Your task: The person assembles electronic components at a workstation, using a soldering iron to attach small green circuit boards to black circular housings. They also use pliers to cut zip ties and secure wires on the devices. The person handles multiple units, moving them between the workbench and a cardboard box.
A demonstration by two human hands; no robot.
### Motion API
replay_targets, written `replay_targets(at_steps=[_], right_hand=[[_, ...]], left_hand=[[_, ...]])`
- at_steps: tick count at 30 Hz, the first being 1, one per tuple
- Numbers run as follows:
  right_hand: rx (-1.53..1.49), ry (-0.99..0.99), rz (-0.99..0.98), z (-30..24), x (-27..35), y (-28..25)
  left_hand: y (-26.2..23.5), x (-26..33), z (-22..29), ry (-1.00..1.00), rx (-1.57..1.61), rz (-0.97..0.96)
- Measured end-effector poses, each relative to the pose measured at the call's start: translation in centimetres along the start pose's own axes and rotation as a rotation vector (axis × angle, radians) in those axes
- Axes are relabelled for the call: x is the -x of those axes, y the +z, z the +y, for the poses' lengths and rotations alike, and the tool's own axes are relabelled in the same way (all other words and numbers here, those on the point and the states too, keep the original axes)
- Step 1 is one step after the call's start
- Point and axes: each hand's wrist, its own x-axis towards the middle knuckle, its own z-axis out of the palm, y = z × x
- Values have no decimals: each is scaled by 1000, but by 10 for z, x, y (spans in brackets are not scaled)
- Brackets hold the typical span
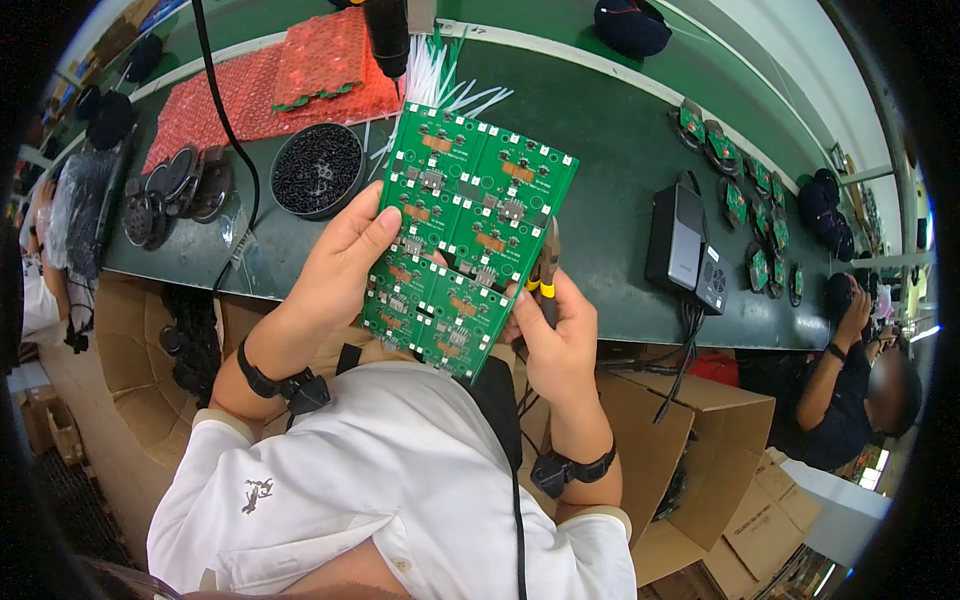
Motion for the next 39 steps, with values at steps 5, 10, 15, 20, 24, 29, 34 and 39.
replay_targets(at_steps=[5,10,15,20,24,29,34,39], right_hand=[[-291,21,-125,0,10,10],[76,-81,18,-2,2,7],[156,-75,88,-16,-3,11],[0,-59,34,-7,0,4],[-325,47,-120,-7,3,12],[-320,78,-141,-14,-14,6],[277,124,53,-36,-94,-7],[553,203,42,-44,-213,0]], left_hand=[[-9,-3,-10,-174,187,-51],[-8,4,0,-112,104,-32],[-5,8,-3,-63,-48,-15],[-5,10,2,-87,-73,-50],[-14,9,-10,-214,119,-52],[-32,18,3,-197,321,-66],[-60,44,14,-166,247,43],[-62,54,14,-203,167,38]])
